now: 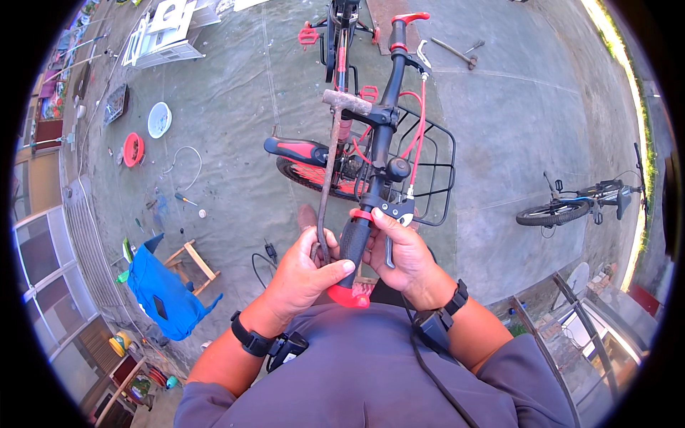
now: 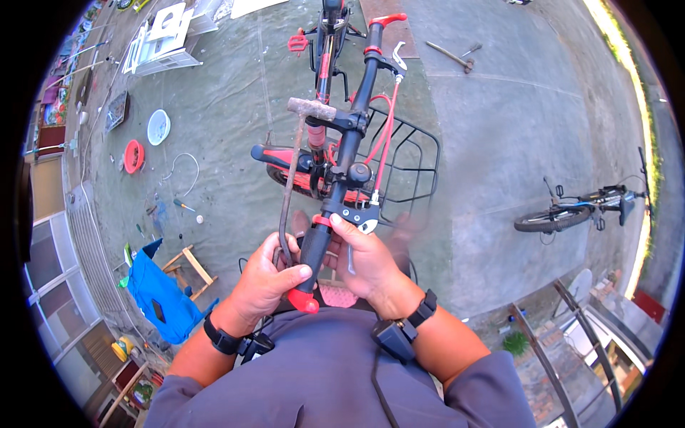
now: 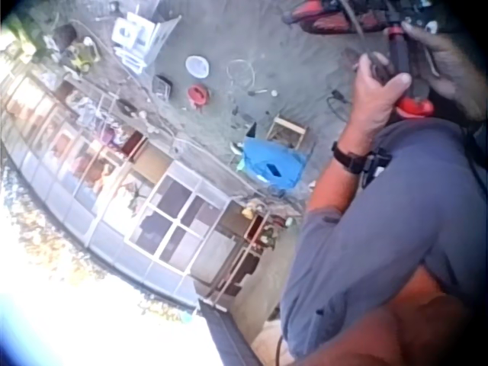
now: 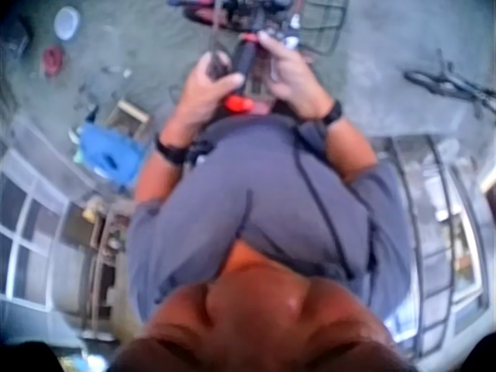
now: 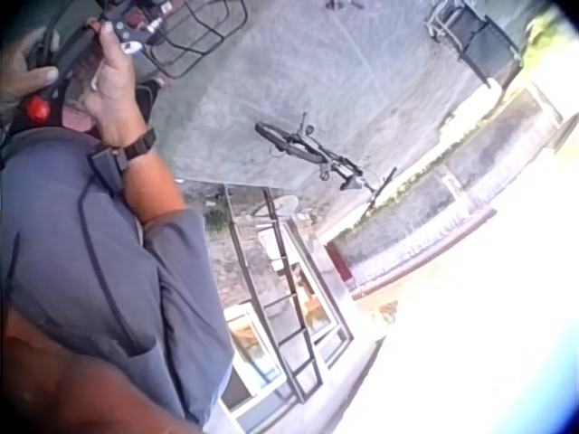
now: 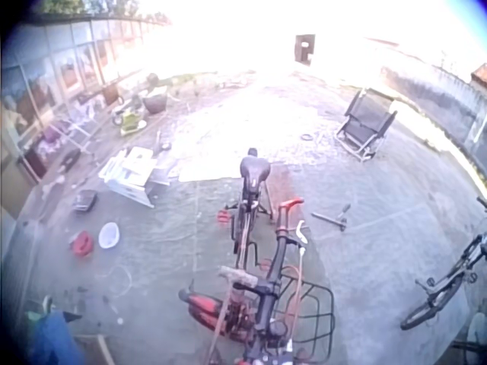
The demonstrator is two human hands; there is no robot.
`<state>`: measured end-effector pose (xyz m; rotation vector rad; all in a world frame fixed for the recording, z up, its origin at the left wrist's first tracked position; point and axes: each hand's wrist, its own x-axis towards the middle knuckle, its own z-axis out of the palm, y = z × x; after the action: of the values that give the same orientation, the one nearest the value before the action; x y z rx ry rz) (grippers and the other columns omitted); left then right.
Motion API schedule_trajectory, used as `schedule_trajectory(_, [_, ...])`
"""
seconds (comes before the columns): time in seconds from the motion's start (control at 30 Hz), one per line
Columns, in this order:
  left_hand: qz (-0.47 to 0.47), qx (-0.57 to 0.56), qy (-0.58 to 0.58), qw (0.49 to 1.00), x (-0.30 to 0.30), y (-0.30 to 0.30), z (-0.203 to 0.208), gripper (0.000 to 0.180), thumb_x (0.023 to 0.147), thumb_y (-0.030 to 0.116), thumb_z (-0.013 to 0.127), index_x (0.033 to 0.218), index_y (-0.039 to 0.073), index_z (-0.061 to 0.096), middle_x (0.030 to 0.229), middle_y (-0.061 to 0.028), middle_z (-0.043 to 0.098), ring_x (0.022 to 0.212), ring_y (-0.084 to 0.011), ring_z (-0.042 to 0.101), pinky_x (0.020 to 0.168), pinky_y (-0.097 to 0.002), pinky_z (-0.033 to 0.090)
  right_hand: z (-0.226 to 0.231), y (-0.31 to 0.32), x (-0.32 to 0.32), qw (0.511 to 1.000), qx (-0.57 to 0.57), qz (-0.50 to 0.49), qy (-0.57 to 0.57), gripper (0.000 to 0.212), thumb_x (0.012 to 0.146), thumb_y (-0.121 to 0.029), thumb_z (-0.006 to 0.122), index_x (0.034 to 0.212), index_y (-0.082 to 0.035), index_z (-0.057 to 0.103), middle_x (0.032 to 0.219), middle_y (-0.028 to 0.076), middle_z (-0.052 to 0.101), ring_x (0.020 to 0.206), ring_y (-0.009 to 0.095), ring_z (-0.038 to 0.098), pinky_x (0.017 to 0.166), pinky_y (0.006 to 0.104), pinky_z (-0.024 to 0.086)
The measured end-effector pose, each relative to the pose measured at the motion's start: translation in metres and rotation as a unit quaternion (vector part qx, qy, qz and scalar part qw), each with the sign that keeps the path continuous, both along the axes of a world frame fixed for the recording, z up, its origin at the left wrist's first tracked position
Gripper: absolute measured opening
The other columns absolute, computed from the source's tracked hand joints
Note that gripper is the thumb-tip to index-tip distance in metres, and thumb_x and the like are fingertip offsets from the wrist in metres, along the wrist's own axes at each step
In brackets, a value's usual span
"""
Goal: The person assembles a bicycle handlebar by fitting and securing red and black grips onto the metal bar using a hammer and a multi-tool.
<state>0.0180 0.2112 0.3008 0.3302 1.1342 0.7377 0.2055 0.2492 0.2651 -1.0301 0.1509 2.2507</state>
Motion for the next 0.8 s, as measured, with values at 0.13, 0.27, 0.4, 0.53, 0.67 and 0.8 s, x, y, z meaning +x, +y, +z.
schedule_trajectory(0.13, [0.004, 0.013, 0.005, 1.000, 0.002, 0.001, 0.002, 0.039, 0.085, 0.008, 0.080, 0.108, 0.006, 0.048, 0.095, -0.0002, 0.053, 0.087, -0.0070, 0.057, 0.077, -0.0251, 0.051, -0.001, 0.001, 0.001, 1.000, 0.007, -0.002, 0.005, 0.031, 0.095, -0.032, 0.069, 0.116, -0.009, 0.066, 0.107, 0.005, 0.071, 0.099, 0.020, 0.068, 0.090, 0.0394, 0.052])
schedule_trajectory(0.27, [0.002, 0.019, 0.007, 1.000, 0.003, 0.001, 0.001, 0.040, 0.084, 0.009, 0.080, 0.109, 0.006, 0.048, 0.094, 0.0002, 0.052, 0.085, -0.0062, 0.055, 0.076, -0.0243, 0.051, 0.002, 0.003, 0.002, 1.000, 0.014, -0.001, -0.006, 0.026, 0.093, -0.030, 0.071, 0.111, -0.011, 0.066, 0.104, 0.004, 0.071, 0.098, 0.019, 0.068, 0.088, 0.0403, 0.054])
schedule_trajectory(0.4, [0.003, 0.024, 0.011, 1.000, 0.003, 0.001, 0.001, 0.041, 0.084, 0.009, 0.081, 0.109, 0.006, 0.048, 0.094, 0.0006, 0.052, 0.084, -0.0058, 0.055, 0.076, -0.0238, 0.050, 0.003, 0.006, 0.004, 0.999, 0.016, 0.026, -0.014, 0.023, 0.092, -0.029, 0.073, 0.107, -0.013, 0.066, 0.103, 0.002, 0.071, 0.097, 0.018, 0.068, 0.087, 0.0399, 0.054])
schedule_trajectory(0.53, [0.013, 0.023, 0.006, 1.000, 0.004, 0.002, 0.002, 0.042, 0.084, 0.010, 0.081, 0.109, 0.007, 0.048, 0.094, 0.0005, 0.052, 0.084, -0.0057, 0.055, 0.075, -0.0233, 0.050, 0.007, 0.005, 0.003, 0.998, 0.023, 0.049, -0.021, 0.022, 0.092, -0.029, 0.073, 0.106, -0.015, 0.065, 0.102, 0.002, 0.071, 0.097, 0.018, 0.068, 0.088, 0.0391, 0.053])
schedule_trajectory(0.67, [0.013, 0.022, 0.005, 1.000, 0.004, 0.001, 0.001, 0.042, 0.084, 0.010, 0.081, 0.109, 0.006, 0.048, 0.094, 0.0002, 0.052, 0.084, -0.0059, 0.055, 0.076, -0.0231, 0.050, 0.008, 0.005, 0.003, 0.998, 0.029, 0.055, -0.015, 0.022, 0.092, -0.030, 0.073, 0.106, -0.015, 0.065, 0.103, 0.002, 0.071, 0.097, 0.018, 0.068, 0.087, 0.0389, 0.053])
schedule_trajectory(0.8, [0.016, 0.024, 0.000, 1.000, 0.005, 0.001, 0.001, 0.042, 0.084, 0.011, 0.081, 0.109, 0.006, 0.047, 0.095, 0.0000, 0.052, 0.085, -0.0062, 0.055, 0.076, -0.0231, 0.050, 0.005, 0.005, 0.005, 0.997, 0.036, 0.063, -0.011, 0.024, 0.093, -0.032, 0.072, 0.108, -0.015, 0.065, 0.105, 0.002, 0.071, 0.098, 0.018, 0.068, 0.088, 0.0397, 0.052])
